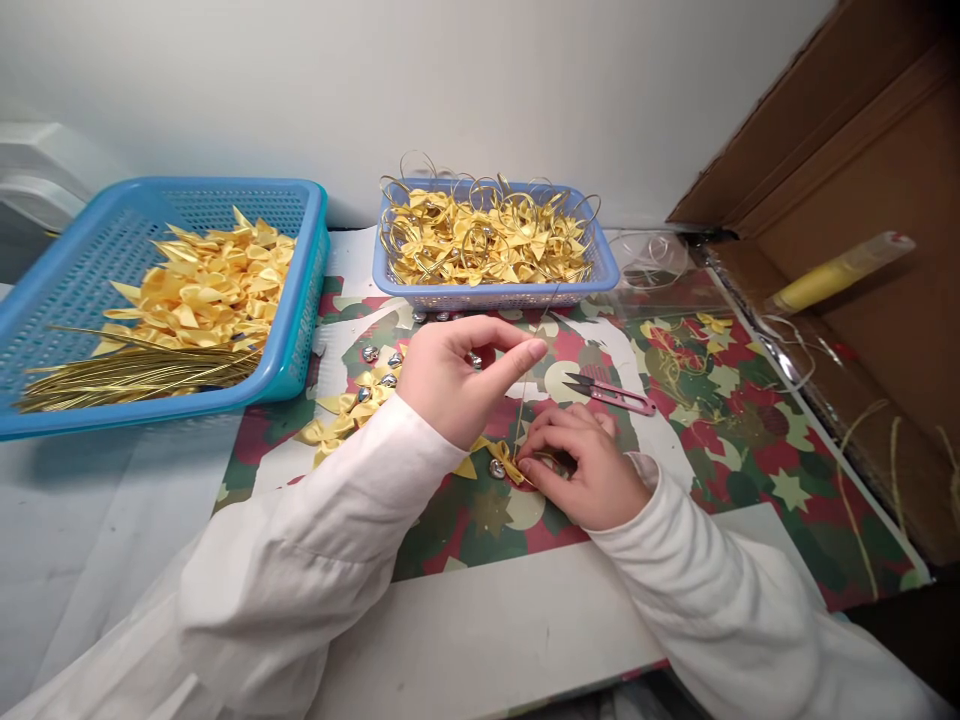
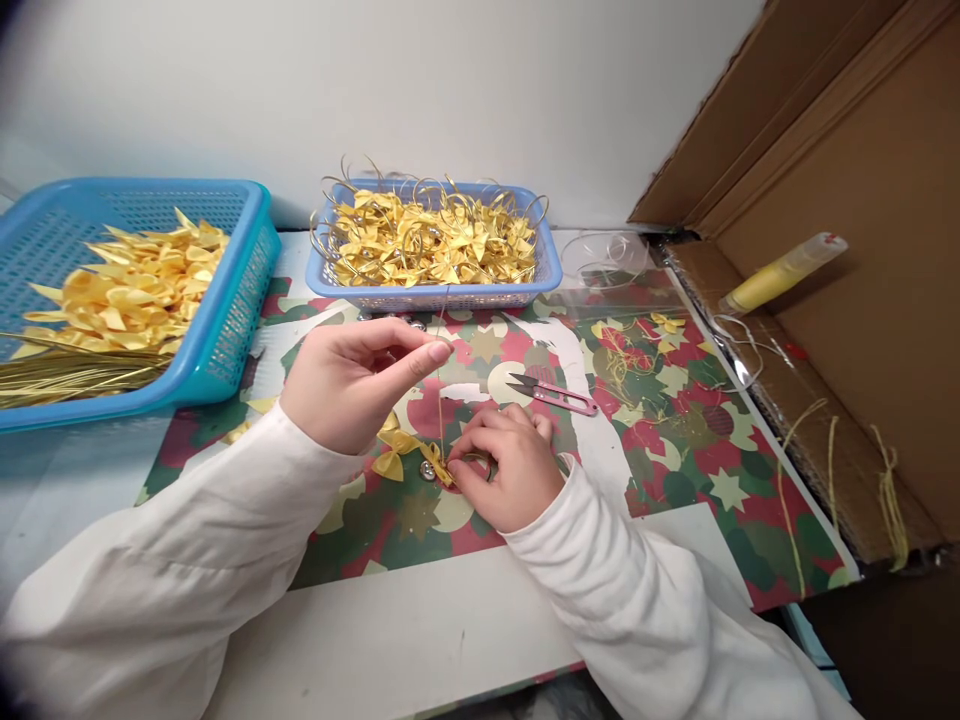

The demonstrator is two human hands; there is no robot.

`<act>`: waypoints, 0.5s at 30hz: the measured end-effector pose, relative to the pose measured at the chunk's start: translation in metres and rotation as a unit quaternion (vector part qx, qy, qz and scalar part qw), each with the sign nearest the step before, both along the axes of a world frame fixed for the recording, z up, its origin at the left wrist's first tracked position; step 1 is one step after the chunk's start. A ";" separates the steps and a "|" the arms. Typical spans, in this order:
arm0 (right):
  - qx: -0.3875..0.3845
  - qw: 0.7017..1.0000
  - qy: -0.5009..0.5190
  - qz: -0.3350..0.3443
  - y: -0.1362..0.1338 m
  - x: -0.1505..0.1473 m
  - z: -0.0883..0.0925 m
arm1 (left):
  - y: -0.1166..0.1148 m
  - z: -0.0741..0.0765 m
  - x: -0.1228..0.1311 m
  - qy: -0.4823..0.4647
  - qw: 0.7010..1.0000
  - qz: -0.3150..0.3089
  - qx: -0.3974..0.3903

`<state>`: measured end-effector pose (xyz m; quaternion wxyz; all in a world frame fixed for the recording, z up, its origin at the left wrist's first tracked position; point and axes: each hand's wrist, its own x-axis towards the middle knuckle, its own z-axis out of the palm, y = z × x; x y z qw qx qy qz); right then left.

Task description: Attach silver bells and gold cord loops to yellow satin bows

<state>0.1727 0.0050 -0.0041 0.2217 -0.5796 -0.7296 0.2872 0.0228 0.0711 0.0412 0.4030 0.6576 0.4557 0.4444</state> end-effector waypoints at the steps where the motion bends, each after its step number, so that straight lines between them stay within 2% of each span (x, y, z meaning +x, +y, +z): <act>1: 0.000 1.000 0.001 -0.001 0.000 0.000 0.000 | 0.000 0.000 0.000 -0.003 1.000 -0.001 -0.002; 9: 0.012 1.000 0.013 -0.012 -0.001 -0.001 0.002 | -0.001 0.001 0.001 -0.039 0.998 -0.006 -0.038; 15: 0.031 0.998 0.050 -0.009 0.000 -0.004 0.003 | -0.003 0.004 0.003 -0.125 0.982 -0.064 -0.128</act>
